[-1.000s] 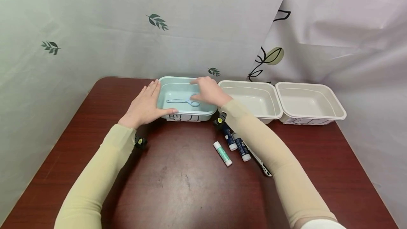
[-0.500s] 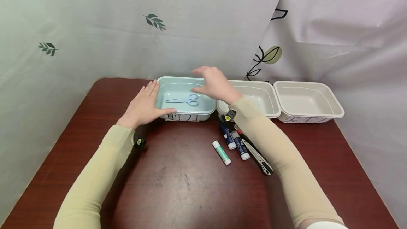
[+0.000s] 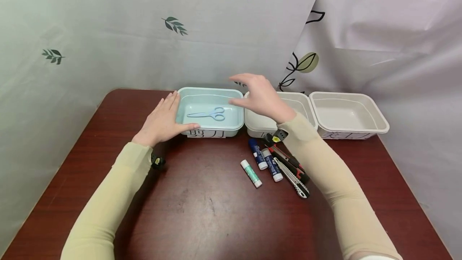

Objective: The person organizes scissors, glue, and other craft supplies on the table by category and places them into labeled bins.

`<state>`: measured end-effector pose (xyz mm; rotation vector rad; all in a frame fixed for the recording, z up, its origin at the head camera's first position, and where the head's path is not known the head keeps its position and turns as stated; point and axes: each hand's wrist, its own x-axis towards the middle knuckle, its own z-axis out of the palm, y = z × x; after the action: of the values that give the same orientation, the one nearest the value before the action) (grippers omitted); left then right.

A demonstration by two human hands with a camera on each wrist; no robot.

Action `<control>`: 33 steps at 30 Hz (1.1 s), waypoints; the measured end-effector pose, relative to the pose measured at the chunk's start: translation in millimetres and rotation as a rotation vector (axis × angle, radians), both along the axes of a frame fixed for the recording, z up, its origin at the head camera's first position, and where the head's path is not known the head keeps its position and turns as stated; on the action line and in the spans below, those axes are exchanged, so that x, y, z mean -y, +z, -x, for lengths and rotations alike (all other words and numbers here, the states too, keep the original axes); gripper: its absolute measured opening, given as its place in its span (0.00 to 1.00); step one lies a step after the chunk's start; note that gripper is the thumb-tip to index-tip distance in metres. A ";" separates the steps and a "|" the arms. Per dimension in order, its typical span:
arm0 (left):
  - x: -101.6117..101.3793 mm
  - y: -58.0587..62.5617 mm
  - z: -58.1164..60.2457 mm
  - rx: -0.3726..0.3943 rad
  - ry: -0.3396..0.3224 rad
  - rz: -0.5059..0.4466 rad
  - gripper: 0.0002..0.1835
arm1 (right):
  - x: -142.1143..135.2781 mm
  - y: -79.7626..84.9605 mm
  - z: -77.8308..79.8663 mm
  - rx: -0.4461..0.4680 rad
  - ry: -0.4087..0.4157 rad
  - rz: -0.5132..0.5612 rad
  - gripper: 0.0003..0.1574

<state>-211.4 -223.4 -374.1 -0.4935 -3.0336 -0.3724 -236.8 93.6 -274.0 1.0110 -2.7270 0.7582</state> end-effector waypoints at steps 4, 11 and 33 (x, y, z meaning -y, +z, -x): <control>0.1 0.6 -1.2 0.008 -0.004 -0.006 0.68 | -11.9 3.2 -7.3 0.007 0.002 0.025 0.39; -1.0 0.6 -1.4 0.005 -0.001 -0.008 0.69 | -32.1 4.3 -17.7 -0.026 0.030 0.050 0.43; -2.4 1.4 -2.8 0.007 0.009 0.002 0.69 | -67.0 -18.7 -64.9 0.050 0.231 -0.034 0.55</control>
<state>-208.6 -221.0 -372.6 -0.4791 -3.0418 -0.3714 -171.9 160.6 -292.7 1.3492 -2.7033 0.7819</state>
